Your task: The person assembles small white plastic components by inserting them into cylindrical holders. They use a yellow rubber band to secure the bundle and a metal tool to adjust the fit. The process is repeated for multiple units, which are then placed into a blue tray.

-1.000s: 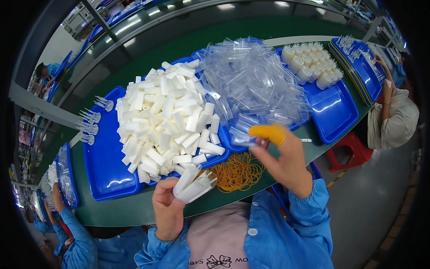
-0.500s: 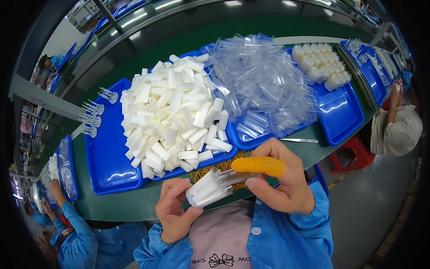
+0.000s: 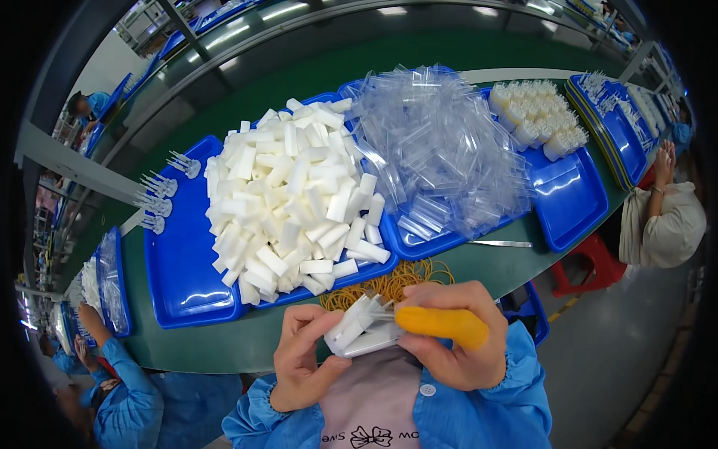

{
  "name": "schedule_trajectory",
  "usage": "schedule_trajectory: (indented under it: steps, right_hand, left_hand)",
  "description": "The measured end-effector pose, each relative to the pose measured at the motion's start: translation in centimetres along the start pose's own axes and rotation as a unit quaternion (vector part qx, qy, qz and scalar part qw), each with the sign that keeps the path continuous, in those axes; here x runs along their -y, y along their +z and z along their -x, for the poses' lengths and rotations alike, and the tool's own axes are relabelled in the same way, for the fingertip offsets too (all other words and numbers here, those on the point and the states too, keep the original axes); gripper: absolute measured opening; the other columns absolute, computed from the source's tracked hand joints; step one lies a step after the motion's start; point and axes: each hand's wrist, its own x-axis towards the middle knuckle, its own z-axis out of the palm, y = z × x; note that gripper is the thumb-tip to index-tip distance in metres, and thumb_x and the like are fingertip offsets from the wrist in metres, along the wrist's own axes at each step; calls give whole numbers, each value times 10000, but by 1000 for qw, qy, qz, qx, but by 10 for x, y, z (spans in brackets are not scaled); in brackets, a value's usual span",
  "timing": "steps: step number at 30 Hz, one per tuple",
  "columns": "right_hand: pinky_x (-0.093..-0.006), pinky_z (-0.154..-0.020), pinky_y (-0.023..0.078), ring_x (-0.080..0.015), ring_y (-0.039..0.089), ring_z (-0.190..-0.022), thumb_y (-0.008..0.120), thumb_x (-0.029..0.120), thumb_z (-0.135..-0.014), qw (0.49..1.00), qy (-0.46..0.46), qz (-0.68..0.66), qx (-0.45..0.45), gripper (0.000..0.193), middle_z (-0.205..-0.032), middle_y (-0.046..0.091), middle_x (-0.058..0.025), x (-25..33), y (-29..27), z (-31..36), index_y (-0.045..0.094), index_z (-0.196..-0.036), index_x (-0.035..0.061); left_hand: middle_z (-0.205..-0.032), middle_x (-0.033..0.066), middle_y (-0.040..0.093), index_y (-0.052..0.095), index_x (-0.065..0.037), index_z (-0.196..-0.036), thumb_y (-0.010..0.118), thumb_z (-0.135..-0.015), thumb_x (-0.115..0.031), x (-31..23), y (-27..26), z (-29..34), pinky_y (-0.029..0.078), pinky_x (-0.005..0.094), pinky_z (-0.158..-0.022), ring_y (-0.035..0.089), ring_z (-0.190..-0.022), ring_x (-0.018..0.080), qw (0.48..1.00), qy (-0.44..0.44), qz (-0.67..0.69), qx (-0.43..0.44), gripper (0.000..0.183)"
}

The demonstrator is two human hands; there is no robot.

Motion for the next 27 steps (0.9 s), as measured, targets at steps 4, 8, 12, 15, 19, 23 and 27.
schedule_trajectory:
  steps: [4, 8, 12, 15, 19, 23, 27]
  right_hand:
    - [-367, -844, 507, -255, 627, -887, 696, 48, -782, 994, 49, -94, -32, 268, -983, 520, -132, 0, -13, -2, 580, -1008, -35]
    - [-362, -848, 499, -240, 622, -893, 695, 63, -794, 979, 111, -169, -11, 289, -996, 502, -131, -10, -18, -6, 565, -1024, -54]
    - [-332, -822, 494, -221, 612, -896, 691, 97, -811, 973, 111, -200, -10, 296, -996, 506, -125, -14, -16, -8, 567, -1037, -50]
    - [-391, -812, 516, -223, 622, -805, 705, 253, -807, 974, 142, -173, -27, 371, -950, 492, -103, -14, -13, -10, 572, -992, -40]
    - [-356, -807, 508, -215, 617, -835, 700, 179, -808, 962, 162, -220, 5, 332, -967, 501, -108, -13, -13, -12, 568, -1012, -47]
    - [-295, -774, 472, -191, 593, -866, 695, 78, -806, 965, 150, -215, 20, 291, -978, 520, -113, -12, -13, -9, 573, -1040, -43]
    - [-266, -704, 432, -173, 553, -819, 733, 97, -761, 989, 123, -81, 24, 290, -948, 542, -111, -11, -18, -6, 617, -991, -35]
  left_hand:
    - [-1088, 114, 421, 554, 40, -1210, 728, -771, -95, 0, 2, 2, 406, 311, -848, 465, -967, 206, 999, 3, 38, -20, 491]
    - [-1092, 116, 419, 570, 46, -1190, 732, -770, -103, 2, 4, 3, 415, 311, -838, 475, -957, 206, 999, 19, 25, -32, 474]
    - [-1104, 128, 434, 594, 30, -1150, 747, -747, -132, 0, 5, 6, 401, 347, -888, 477, -1014, 233, 999, 6, 15, -45, 460]
    - [-1095, 129, 444, 604, 25, -1138, 747, -747, -135, -1, 6, 6, 409, 348, -876, 483, -1006, 235, 999, 3, 12, -52, 446]
    - [-1087, 132, 449, 610, 26, -1128, 746, -746, -140, -6, 7, 4, 413, 348, -868, 483, -1002, 236, 999, -2, -15, -52, 438]
    - [-1087, 138, 450, 598, 31, -1145, 746, -744, -144, -9, 7, 3, 415, 345, -856, 480, -986, 234, 997, 11, -57, -44, 462]
    - [-1094, 129, 417, 567, 26, -1193, 721, -761, -100, -16, 4, 0, 429, 330, -828, 478, -961, 224, 996, 10, -91, 4, 476]
